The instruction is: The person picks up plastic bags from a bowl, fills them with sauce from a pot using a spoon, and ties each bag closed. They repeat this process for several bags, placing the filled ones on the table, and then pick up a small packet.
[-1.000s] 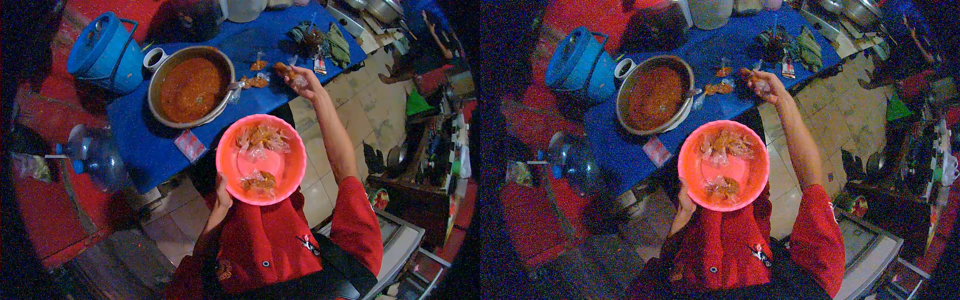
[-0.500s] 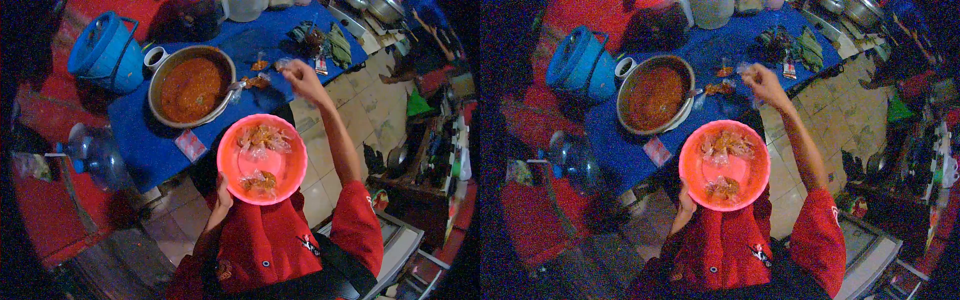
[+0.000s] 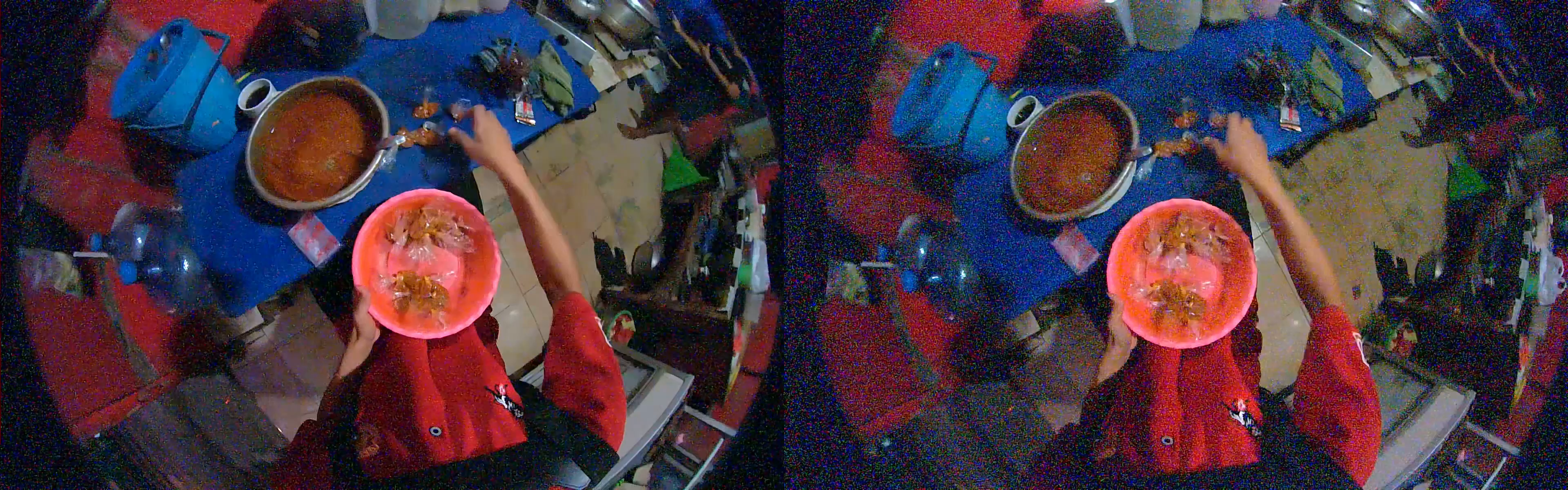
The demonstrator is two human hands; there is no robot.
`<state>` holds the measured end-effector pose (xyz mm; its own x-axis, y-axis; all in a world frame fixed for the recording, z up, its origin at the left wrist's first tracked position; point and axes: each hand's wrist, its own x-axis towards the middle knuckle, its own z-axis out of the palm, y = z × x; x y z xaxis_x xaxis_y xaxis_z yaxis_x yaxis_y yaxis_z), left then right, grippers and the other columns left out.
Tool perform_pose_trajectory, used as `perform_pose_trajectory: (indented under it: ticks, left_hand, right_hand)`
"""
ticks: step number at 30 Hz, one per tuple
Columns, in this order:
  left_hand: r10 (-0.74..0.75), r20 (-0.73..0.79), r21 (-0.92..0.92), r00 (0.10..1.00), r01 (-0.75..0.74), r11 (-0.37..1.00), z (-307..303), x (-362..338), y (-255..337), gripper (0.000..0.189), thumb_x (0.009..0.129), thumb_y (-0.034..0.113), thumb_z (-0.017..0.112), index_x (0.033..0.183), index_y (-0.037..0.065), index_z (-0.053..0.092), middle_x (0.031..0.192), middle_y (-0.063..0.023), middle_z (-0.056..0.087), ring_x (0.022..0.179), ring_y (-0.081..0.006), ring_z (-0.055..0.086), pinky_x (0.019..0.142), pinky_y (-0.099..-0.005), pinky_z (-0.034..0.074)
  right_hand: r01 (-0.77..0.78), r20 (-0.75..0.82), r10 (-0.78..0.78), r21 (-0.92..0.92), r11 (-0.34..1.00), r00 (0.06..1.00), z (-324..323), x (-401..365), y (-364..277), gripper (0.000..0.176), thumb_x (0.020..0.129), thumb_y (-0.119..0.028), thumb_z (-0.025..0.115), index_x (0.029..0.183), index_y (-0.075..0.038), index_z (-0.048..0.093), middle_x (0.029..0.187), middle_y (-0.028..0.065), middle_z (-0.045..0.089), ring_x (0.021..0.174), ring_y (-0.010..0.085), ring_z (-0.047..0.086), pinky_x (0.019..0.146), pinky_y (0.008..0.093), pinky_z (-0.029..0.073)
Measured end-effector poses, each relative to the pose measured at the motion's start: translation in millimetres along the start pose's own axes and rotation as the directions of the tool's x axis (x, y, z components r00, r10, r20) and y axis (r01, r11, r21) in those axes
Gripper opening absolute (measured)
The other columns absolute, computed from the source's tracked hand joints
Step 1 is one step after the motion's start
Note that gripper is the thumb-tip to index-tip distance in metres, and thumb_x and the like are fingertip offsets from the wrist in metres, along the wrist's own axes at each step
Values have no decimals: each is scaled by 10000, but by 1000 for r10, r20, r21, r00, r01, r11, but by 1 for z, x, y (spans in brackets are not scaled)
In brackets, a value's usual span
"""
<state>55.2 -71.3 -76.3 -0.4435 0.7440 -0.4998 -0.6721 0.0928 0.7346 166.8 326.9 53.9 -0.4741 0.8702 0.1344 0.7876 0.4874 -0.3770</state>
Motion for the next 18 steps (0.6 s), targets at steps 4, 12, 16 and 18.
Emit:
perform_pose_trajectory:
  ticks: [4,12,16,18]
  left_hand:
    - [5,-53,-84,999,-9,996,0,1,0,551,940,380,474,1333,-2,420,1317,-114,482,1232,-246,438,1070,-391,317]
    - [-27,20,-116,999,29,993,-26,11,-27,506,941,364,481,1294,3,441,1311,-96,471,1222,-230,433,1061,-383,317]
    - [35,25,-109,999,-32,994,-18,12,-22,428,941,343,509,1228,28,470,1225,-58,491,1163,-205,452,1039,-371,334]
    - [42,22,-60,999,-40,997,-9,10,-15,422,943,345,511,1225,34,468,1205,-53,495,1148,-202,459,1034,-369,340]
  right_hand:
    - [-112,42,115,-69,991,992,30,53,9,695,769,-487,690,1271,-63,465,1116,279,513,1022,422,558,863,475,476]
    - [267,7,-267,-8,964,964,92,89,19,259,823,-339,642,911,-97,673,842,162,641,877,358,607,747,426,497]
    - [248,-272,-173,273,929,947,-4,35,-16,328,857,-353,666,804,-30,638,676,103,599,598,195,586,581,328,475]
    - [257,-119,-232,583,770,965,-24,-7,-22,260,882,-273,659,800,-32,607,664,37,594,602,103,570,540,275,455]
